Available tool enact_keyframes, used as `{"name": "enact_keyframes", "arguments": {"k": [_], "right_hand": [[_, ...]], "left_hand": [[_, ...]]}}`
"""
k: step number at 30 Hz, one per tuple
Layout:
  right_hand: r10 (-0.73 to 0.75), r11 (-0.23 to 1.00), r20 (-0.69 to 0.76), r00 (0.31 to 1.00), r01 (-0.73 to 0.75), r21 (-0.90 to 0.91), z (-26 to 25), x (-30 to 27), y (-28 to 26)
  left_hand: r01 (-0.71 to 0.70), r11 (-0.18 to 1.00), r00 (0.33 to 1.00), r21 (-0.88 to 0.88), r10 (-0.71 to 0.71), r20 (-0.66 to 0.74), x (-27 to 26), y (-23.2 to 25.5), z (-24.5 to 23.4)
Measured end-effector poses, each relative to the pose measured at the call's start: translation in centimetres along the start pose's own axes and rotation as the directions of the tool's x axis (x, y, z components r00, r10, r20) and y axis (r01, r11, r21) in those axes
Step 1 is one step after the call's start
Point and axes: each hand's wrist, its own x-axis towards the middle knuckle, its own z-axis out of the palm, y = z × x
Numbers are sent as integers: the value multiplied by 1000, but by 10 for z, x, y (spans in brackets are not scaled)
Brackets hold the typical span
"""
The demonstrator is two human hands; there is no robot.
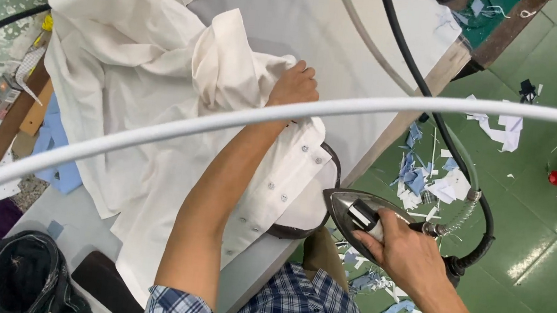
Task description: The person irons a white shirt on a work table using a steam iron and a small pressing board. They repeatedly reposition the shirt, press the collar, cuffs, and body, and use the pressing board for smaller areas. The shirt is handled one at a time and remains on the table throughout the clip.
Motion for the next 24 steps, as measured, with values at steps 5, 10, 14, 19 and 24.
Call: {"name": "enact_keyframes", "arguments": {"k": [5,10,14,19,24], "right_hand": [[-122,992,-174,977,122,-11,26,8,18],[-92,991,-132,987,103,83,17,6,-2],[-68,991,-119,991,80,105,-2,9,-39],[-148,982,-152,977,163,91,-22,39,-86],[-186,981,-222,957,195,18,-20,49,-97]], "left_hand": [[-50,996,927,73,73,-367,65,-30,-35],[42,999,912,-29,-50,-407,27,-28,-92],[120,904,808,-411,-330,-489,-88,-7,-142],[313,845,906,-433,-402,-130,-245,109,-99],[381,854,869,-353,-461,-178,-284,141,-48]]}}
